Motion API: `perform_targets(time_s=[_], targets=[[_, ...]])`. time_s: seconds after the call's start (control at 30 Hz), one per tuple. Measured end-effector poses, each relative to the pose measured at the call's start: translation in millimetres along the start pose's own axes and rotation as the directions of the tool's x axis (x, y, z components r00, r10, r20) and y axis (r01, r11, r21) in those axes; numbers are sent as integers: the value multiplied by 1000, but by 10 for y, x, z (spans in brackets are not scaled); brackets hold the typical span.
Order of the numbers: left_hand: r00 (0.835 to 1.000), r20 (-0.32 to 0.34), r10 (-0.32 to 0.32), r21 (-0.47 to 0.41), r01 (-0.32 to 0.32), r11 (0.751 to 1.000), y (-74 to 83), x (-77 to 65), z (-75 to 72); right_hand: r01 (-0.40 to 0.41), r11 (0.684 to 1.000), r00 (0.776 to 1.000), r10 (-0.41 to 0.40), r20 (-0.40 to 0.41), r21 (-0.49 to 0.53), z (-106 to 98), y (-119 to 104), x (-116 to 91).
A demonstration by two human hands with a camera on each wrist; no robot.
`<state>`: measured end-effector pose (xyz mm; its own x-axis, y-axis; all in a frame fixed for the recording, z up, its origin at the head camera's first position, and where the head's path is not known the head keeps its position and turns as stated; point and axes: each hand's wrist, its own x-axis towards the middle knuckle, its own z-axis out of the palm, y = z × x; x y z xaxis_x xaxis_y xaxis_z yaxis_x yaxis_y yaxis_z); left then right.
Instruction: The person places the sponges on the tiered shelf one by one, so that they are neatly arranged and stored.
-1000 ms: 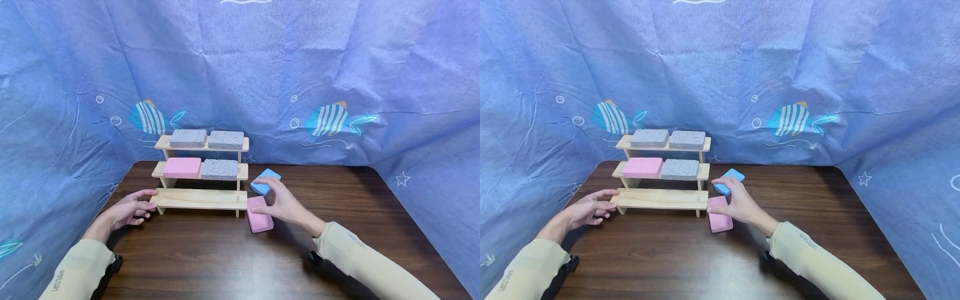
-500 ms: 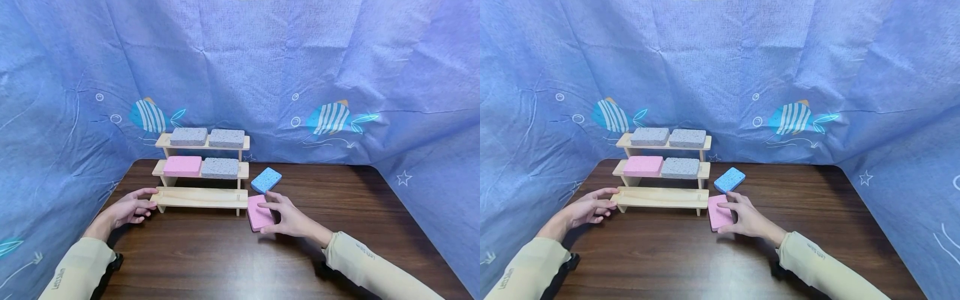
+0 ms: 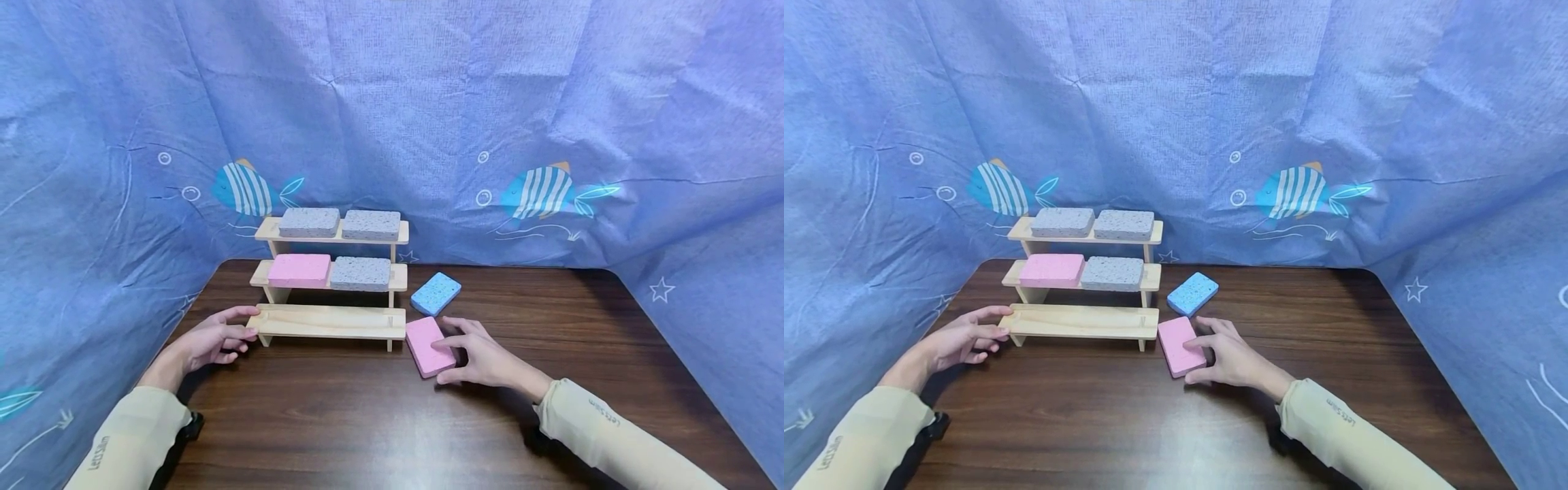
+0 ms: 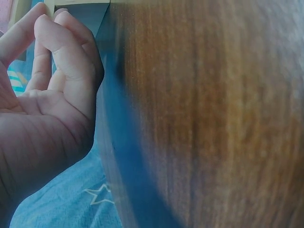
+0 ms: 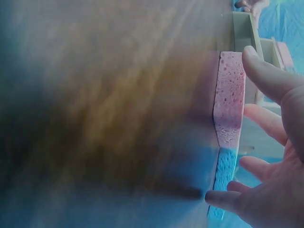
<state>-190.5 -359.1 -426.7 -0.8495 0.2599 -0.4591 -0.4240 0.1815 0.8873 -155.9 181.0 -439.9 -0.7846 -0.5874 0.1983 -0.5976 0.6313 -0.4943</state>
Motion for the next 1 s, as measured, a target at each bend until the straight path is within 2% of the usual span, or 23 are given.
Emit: perform_targets(time_s=[0.27, 0.43, 0.57, 0.7, 1.0], targets=[[1000, 12, 13, -4, -13, 1000, 19, -14, 7, -78, 995, 994, 73, -85, -58, -122, 140, 6], [1000, 5, 2, -4, -2, 1000, 14, -1, 7, -130, 989, 988, 123, -90, -70, -193, 255, -29], [1000, -6, -5, -8, 5, 1000, 4, 9, 9, -130, 989, 990, 126, -66, -65, -227, 389, -67], [1000, -7, -6, -13, 6, 1000, 8, 8, 6, -120, 993, 992, 119, -52, -16, -248, 526, -99], [1000, 4, 0, -15, 0, 1000, 18, -3, 6, -98, 994, 993, 100, -60, 38, -328, 756, -92]])
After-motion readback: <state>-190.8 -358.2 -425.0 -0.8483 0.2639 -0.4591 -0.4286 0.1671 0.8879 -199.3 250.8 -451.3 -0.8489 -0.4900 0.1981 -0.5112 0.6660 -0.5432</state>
